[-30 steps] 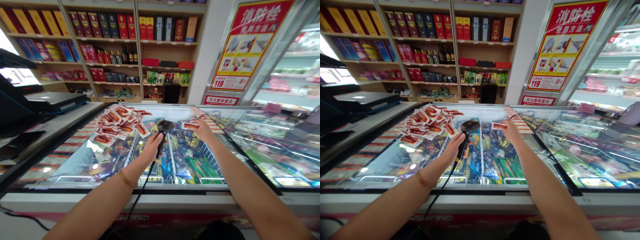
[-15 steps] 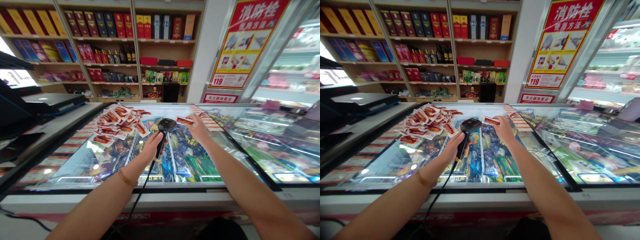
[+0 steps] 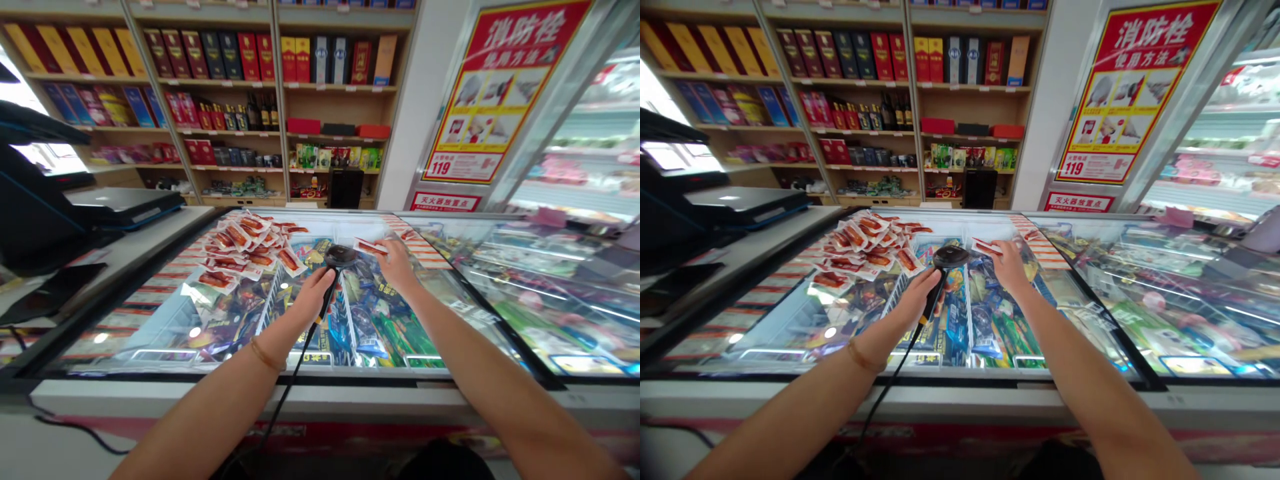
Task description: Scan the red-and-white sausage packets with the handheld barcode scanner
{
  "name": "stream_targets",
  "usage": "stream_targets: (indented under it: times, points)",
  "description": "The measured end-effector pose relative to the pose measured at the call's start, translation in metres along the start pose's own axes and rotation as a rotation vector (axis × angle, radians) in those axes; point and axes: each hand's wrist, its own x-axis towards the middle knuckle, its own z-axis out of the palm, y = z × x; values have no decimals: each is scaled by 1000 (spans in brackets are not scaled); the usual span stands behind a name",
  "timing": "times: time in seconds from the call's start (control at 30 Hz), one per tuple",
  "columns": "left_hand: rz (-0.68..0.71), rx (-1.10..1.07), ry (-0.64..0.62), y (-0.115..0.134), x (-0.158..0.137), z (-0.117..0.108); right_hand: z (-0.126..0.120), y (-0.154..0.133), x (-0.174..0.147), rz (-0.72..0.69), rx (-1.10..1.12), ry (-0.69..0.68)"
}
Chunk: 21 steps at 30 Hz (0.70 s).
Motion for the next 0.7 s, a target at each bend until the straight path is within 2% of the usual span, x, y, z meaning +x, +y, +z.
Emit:
stream_targets:
  times: [0.1,0.23,0.37,0.43,0.5,0.6,0.7]
  points:
    - [-43,-57,160,15,0,-1,12,-9,9,73,5,-21]
    - [-30,-197,337,48,-3,-22,30,-47,42,16,83,-67]
    - [113,-220,541,77,-10,-73,64,-115,86,-16,182,-64]
    - [196,-216,665,86,-15,-104,87,-152,103,-35,212,-82]
    - [219,-227,776,94,-22,-134,113,-188,116,-55,228,-110]
    - [244,-242,860,102,-35,-169,150,-230,121,-55,194,-146]
    - [273,-211,898,105,-49,-188,178,-254,113,-47,69,-181]
